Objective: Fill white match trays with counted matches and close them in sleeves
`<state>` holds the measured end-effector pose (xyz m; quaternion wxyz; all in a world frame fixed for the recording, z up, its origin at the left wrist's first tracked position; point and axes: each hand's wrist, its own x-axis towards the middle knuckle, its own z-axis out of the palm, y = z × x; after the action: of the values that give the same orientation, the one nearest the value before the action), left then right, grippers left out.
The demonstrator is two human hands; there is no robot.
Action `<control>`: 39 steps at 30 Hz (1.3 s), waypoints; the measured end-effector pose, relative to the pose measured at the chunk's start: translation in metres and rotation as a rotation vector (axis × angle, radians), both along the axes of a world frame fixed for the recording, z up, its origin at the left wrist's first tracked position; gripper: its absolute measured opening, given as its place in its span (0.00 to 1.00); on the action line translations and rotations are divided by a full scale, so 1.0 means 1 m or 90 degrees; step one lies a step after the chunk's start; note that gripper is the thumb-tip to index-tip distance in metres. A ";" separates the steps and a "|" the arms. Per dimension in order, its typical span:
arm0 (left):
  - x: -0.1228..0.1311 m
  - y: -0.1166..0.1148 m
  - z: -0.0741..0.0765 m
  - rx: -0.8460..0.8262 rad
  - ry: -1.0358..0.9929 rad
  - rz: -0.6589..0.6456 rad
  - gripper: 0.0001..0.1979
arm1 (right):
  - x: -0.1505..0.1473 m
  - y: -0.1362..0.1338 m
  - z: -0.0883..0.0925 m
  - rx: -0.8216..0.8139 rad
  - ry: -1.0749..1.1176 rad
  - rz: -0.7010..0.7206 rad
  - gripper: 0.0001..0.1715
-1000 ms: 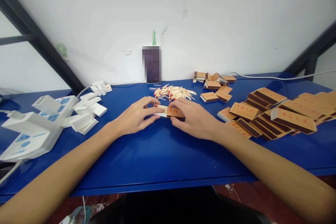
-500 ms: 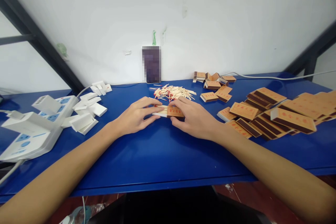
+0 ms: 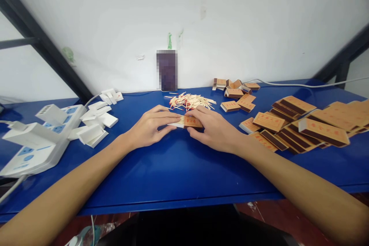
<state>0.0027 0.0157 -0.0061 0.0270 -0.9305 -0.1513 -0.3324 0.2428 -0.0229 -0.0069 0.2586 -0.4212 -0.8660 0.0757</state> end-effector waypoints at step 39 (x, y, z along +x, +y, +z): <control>0.000 -0.004 -0.002 -0.052 -0.022 0.030 0.20 | 0.002 -0.001 0.001 0.003 -0.039 0.049 0.19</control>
<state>0.0024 0.0117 -0.0086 -0.0054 -0.9213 -0.1871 -0.3410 0.2445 -0.0239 -0.0059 0.2295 -0.3893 -0.8892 0.0708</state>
